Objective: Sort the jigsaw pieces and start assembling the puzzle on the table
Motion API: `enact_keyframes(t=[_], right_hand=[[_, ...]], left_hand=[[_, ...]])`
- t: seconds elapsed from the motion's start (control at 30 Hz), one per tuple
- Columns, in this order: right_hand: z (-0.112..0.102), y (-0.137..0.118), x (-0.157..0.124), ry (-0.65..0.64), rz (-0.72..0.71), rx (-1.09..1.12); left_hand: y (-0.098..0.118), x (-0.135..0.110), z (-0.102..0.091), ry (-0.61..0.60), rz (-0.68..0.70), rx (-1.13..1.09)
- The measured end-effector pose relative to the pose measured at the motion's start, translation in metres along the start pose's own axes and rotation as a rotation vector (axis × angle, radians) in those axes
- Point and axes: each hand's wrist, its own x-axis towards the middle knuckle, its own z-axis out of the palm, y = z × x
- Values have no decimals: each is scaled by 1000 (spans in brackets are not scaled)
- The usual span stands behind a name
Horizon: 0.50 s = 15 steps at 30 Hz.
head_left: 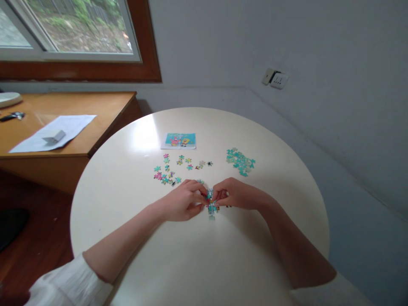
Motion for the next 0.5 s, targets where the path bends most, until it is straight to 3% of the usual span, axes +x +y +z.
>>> enact_keyframes(t=[0.5], right_hand=[[1, -3, 0, 53, 32, -135]], left_hand=[[0, 1, 1, 6, -7, 8]])
